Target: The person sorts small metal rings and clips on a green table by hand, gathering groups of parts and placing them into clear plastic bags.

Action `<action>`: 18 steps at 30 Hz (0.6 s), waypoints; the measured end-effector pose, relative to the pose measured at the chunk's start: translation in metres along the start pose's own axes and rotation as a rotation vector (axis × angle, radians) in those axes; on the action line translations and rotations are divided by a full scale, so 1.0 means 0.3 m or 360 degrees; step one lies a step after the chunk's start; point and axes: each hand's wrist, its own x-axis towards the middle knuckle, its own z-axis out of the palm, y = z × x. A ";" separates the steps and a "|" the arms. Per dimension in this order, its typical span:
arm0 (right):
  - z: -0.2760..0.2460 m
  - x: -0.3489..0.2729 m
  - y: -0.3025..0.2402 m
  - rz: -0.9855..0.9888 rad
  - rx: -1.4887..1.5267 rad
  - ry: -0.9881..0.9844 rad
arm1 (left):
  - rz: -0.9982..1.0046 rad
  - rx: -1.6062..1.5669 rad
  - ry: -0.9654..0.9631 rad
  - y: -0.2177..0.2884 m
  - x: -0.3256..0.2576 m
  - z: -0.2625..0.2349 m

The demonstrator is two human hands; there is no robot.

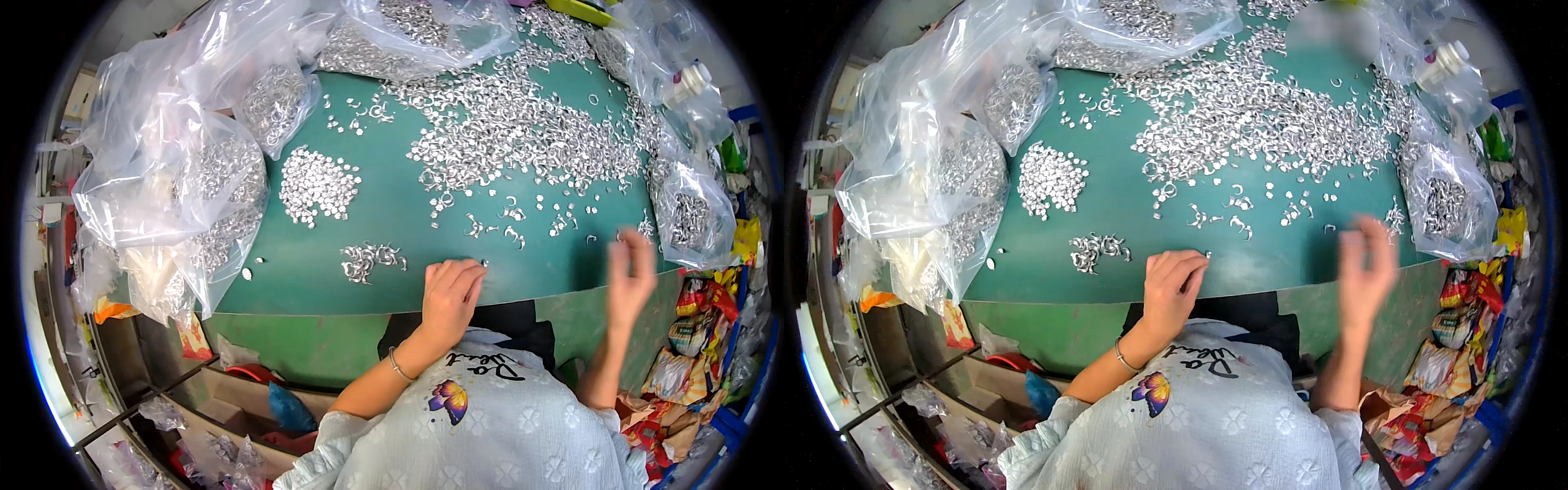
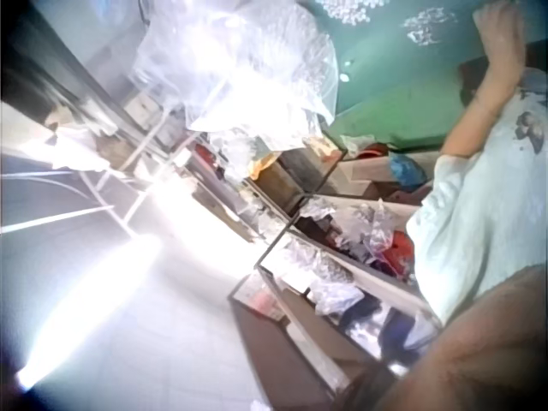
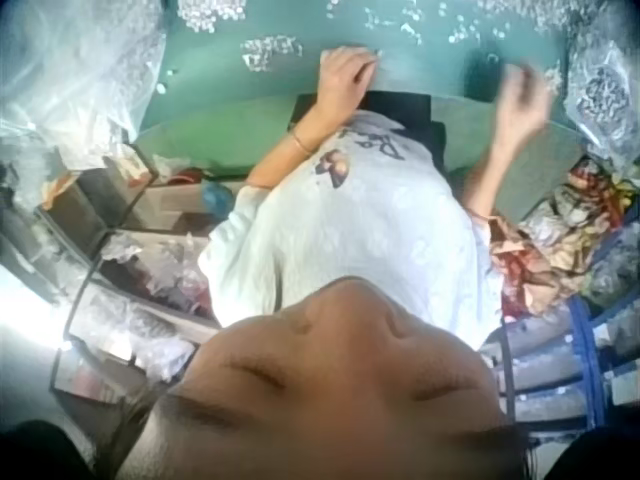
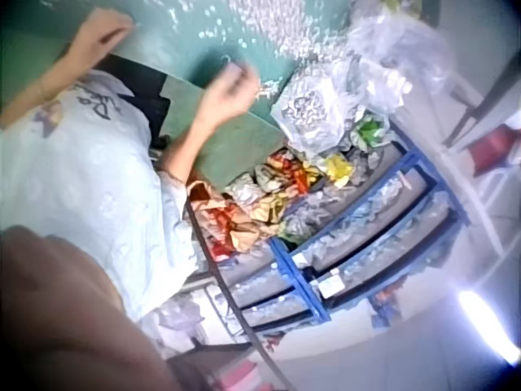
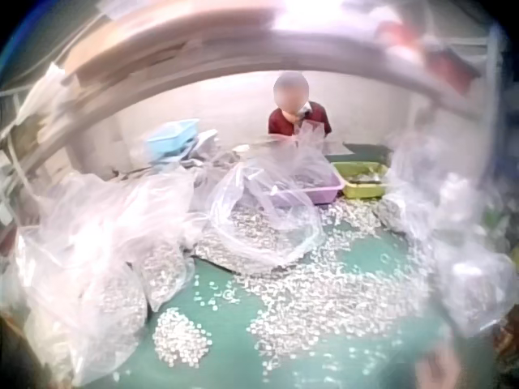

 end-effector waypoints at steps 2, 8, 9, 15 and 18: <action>0.105 -0.036 -0.068 -0.0244 0.0079 -0.0490 | -0.0006 0.0073 -0.0002 0.001 0.008 -0.001; 0.291 -0.051 -0.119 -0.0520 -0.0052 -0.0669 | -0.0029 0.0139 -0.0060 0.020 0.022 0.007; 0.301 -0.060 -0.117 -0.0487 0.0008 -0.0684 | -0.0036 0.0142 -0.0073 0.025 0.024 0.009; 0.281 -0.096 -0.073 -0.0308 0.0170 -0.0579 | -0.0051 0.0161 -0.0052 0.015 0.013 0.013; 0.287 -0.087 -0.072 -0.0382 0.0136 -0.0553 | -0.0051 0.0145 -0.0062 0.032 0.046 0.045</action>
